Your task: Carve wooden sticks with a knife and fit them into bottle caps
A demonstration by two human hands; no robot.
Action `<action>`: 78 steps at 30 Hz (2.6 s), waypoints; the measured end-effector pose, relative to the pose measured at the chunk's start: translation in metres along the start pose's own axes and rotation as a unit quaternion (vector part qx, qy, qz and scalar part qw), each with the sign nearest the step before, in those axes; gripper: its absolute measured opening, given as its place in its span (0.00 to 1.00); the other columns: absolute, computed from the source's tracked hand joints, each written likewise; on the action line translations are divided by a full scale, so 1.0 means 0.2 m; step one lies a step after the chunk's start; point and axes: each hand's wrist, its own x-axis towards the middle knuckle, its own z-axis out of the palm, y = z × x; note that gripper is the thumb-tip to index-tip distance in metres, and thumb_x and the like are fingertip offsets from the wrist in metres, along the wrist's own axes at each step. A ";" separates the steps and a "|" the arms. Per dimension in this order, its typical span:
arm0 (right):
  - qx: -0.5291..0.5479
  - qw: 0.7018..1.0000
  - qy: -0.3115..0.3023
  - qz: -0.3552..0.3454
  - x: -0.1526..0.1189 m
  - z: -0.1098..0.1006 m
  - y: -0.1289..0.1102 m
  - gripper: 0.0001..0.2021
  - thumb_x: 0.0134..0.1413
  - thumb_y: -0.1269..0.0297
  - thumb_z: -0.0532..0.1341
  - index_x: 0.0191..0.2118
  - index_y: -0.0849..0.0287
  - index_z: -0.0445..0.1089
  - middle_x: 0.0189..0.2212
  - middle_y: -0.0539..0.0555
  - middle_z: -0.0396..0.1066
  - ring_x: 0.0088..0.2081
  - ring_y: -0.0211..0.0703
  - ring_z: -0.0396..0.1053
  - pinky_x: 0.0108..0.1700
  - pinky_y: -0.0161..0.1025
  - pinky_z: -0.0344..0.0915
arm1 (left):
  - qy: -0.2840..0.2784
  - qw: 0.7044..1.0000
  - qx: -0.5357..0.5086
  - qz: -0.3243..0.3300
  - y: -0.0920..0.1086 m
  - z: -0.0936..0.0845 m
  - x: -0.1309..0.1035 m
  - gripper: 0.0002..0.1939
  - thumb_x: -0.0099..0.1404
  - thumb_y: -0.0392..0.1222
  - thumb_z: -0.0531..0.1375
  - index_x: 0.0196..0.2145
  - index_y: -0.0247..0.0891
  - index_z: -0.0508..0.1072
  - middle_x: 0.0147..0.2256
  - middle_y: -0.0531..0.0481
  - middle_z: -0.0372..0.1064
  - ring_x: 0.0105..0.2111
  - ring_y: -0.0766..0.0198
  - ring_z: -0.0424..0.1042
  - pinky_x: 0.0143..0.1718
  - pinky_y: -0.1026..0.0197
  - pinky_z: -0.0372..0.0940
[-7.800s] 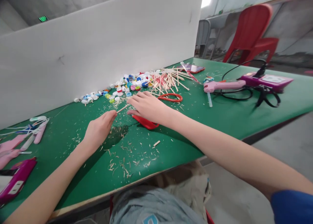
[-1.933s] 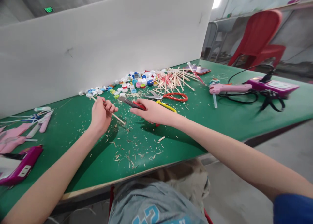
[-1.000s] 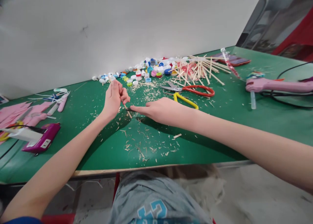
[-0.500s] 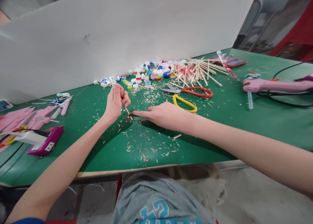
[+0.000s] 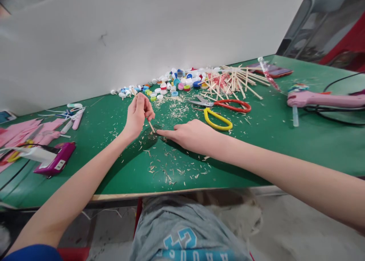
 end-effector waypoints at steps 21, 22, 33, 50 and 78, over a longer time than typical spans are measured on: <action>-0.046 0.999 -0.013 -0.009 0.01 -0.06 0.02 0.37 0.59 0.77 0.52 0.72 0.46 0.52 0.29 0.48 0.67 0.19 0.34 0.47 0.21 0.36 0.37 | -0.004 1.000 0.006 0.014 -0.01 0.01 0.01 0.22 0.71 0.60 0.54 0.27 0.42 0.58 0.18 0.61 0.50 0.16 0.73 0.52 0.19 0.65 0.56; -0.042 0.999 -0.014 -0.005 0.01 -0.05 0.03 0.36 0.59 0.76 0.52 0.72 0.46 0.52 0.29 0.48 0.67 0.19 0.34 0.47 0.21 0.36 0.37 | -0.003 1.000 0.007 0.012 -0.01 0.01 0.01 0.22 0.71 0.60 0.53 0.27 0.42 0.58 0.18 0.61 0.50 0.16 0.73 0.51 0.19 0.65 0.55; 0.012 1.000 0.026 -0.011 0.00 0.03 0.05 0.33 0.63 0.73 0.53 0.71 0.45 0.54 0.32 0.49 0.70 0.22 0.33 0.54 0.22 0.35 0.39 | -0.012 1.000 0.017 -0.005 0.00 0.00 0.01 0.21 0.72 0.59 0.52 0.28 0.43 0.58 0.18 0.61 0.49 0.16 0.73 0.52 0.20 0.65 0.57; -0.040 0.999 0.033 0.002 0.01 -0.01 0.04 0.34 0.60 0.74 0.53 0.71 0.46 0.55 0.30 0.48 0.67 0.20 0.33 0.44 0.21 0.36 0.35 | -0.008 0.999 0.032 -0.015 -0.01 -0.01 0.01 0.24 0.70 0.65 0.50 0.28 0.43 0.58 0.18 0.61 0.49 0.17 0.72 0.51 0.20 0.63 0.57; -0.027 0.999 -0.007 -0.038 -0.01 0.01 0.06 0.29 0.65 0.70 0.53 0.69 0.44 0.58 0.26 0.46 0.66 0.18 0.33 0.44 0.22 0.36 0.36 | 0.004 0.999 0.040 -0.019 -0.02 -0.01 0.01 0.24 0.69 0.67 0.49 0.28 0.44 0.57 0.18 0.61 0.47 0.17 0.71 0.49 0.20 0.63 0.56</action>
